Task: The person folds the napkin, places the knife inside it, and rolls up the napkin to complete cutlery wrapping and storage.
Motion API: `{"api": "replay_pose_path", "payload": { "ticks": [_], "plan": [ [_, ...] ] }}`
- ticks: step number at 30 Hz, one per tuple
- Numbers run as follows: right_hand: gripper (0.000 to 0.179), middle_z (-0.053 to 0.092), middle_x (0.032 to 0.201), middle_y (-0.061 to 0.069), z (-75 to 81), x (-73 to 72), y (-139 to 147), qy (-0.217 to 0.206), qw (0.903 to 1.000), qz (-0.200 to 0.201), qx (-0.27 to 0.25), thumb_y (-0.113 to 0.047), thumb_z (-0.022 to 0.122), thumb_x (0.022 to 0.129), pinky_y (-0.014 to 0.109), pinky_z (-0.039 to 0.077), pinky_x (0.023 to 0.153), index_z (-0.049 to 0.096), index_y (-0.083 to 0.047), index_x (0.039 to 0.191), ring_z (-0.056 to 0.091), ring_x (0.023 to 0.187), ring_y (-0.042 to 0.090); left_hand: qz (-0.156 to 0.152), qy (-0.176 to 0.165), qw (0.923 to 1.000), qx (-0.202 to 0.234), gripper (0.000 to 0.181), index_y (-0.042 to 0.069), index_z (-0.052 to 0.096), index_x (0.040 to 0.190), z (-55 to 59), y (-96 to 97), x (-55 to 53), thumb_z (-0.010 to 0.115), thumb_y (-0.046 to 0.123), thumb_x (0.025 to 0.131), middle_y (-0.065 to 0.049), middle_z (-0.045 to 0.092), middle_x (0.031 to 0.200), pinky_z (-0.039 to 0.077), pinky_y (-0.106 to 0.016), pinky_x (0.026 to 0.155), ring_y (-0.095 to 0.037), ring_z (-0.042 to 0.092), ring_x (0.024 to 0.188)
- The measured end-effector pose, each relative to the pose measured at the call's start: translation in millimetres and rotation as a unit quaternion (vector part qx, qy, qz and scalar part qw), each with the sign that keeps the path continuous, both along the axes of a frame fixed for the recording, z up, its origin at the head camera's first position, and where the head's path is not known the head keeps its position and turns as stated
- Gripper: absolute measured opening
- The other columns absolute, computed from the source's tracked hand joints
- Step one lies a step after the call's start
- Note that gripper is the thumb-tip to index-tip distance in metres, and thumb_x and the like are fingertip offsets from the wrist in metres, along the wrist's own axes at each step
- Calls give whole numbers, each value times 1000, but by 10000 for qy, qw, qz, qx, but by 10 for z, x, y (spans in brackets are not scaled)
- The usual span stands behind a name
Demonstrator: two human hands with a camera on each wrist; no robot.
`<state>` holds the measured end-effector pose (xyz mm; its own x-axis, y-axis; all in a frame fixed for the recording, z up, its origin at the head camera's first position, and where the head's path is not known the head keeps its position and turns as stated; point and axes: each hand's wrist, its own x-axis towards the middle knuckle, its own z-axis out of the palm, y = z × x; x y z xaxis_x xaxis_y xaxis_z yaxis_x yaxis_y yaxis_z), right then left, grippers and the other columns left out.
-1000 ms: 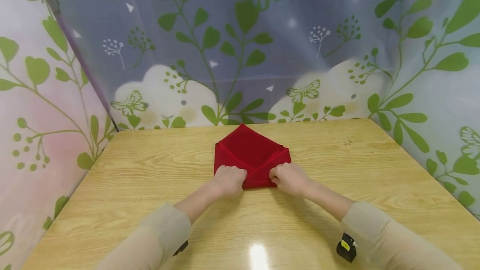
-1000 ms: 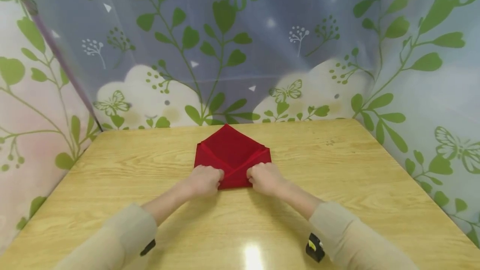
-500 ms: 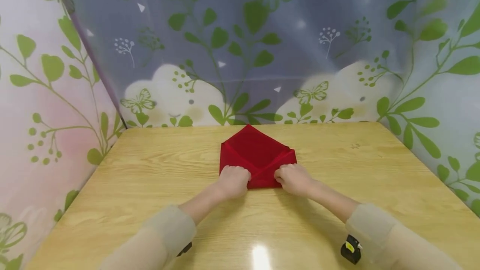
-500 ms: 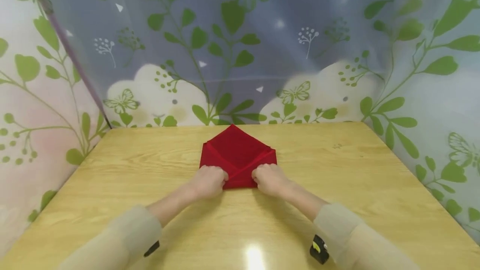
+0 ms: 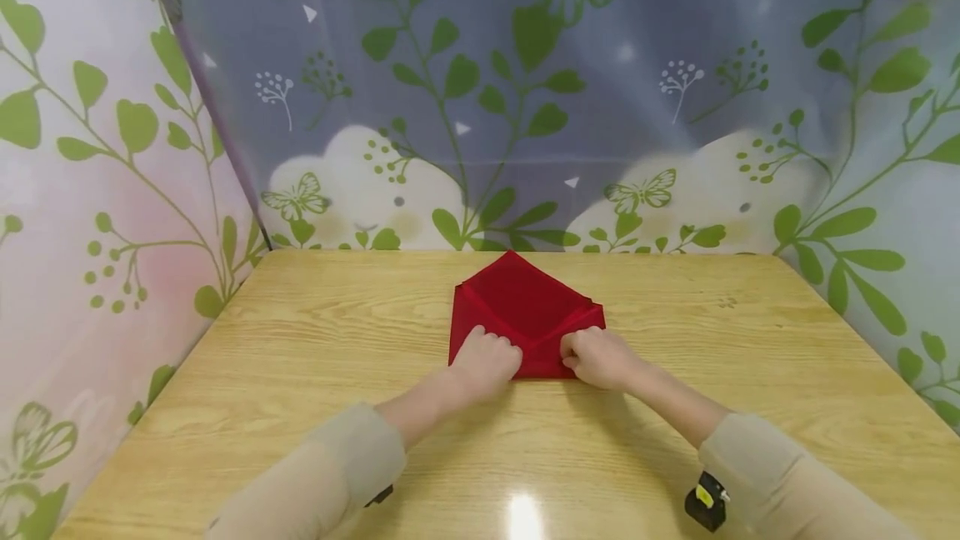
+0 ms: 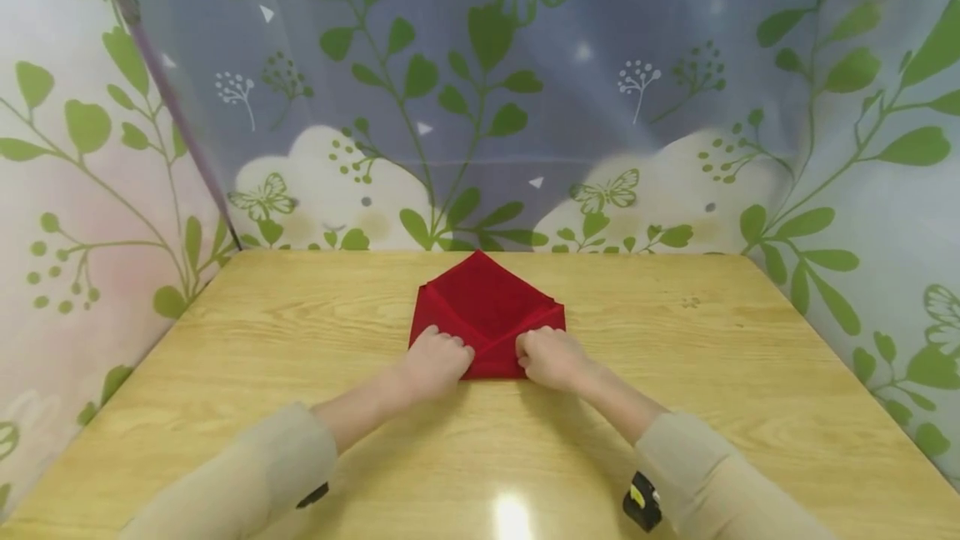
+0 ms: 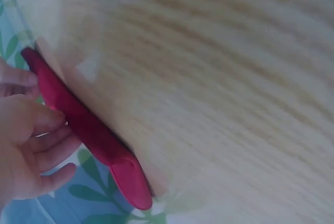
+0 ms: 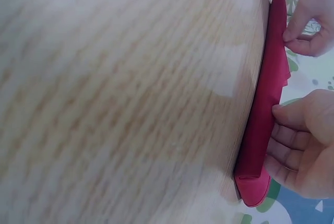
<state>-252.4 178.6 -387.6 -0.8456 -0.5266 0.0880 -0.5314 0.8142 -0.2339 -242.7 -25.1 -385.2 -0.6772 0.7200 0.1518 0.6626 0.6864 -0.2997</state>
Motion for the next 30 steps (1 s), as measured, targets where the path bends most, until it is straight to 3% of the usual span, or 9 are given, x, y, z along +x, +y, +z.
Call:
{"api": "replay_pose_path", "payload": {
  "ticks": [4,8,14,17,22,30],
  "plan": [
    [10,59,69,-6,2,1,-3,-48,9999,-93,-3,-3,65,81,28,45,57,64,-10,75,52,62,10,-330,700,9961,-417,24,17,54,57,-32,-1,67,63,9,78,2,52,57,34,-26,55,-14,50,52],
    [12,57,69,-4,-4,9,-9,221,9997,-58,22,-2,66,80,29,45,58,63,-11,73,53,64,13,-384,884,9937,-570,25,17,54,56,-55,1,95,63,9,78,2,51,56,34,-26,55,-14,48,52],
    [18,50,65,-1,-45,38,-32,1187,9917,164,464,-4,68,78,29,43,55,60,-13,65,53,64,19,-490,974,9919,-644,26,16,52,54,-106,-8,85,63,9,76,2,49,54,36,-25,54,-13,47,52],
    [18,49,63,0,-61,42,-44,1372,9884,171,625,-4,68,78,29,42,52,61,-13,64,53,61,19,-507,981,9921,-603,26,16,51,53,-119,-18,66,64,10,75,2,49,54,36,-24,52,-13,47,52],
    [11,52,67,1,-53,60,-15,1314,9897,205,525,-4,69,77,29,44,54,63,-10,70,55,64,19,-552,890,9934,-459,27,15,50,54,-117,-26,56,65,8,75,2,47,54,35,-21,48,-11,44,50],
    [18,48,71,-2,-88,61,27,1407,9836,681,895,-17,74,76,29,41,57,57,-11,73,49,66,17,-454,166,9987,-146,19,12,57,61,-112,-34,11,64,4,77,-1,53,61,44,-23,50,-16,51,59]
  ]
}}
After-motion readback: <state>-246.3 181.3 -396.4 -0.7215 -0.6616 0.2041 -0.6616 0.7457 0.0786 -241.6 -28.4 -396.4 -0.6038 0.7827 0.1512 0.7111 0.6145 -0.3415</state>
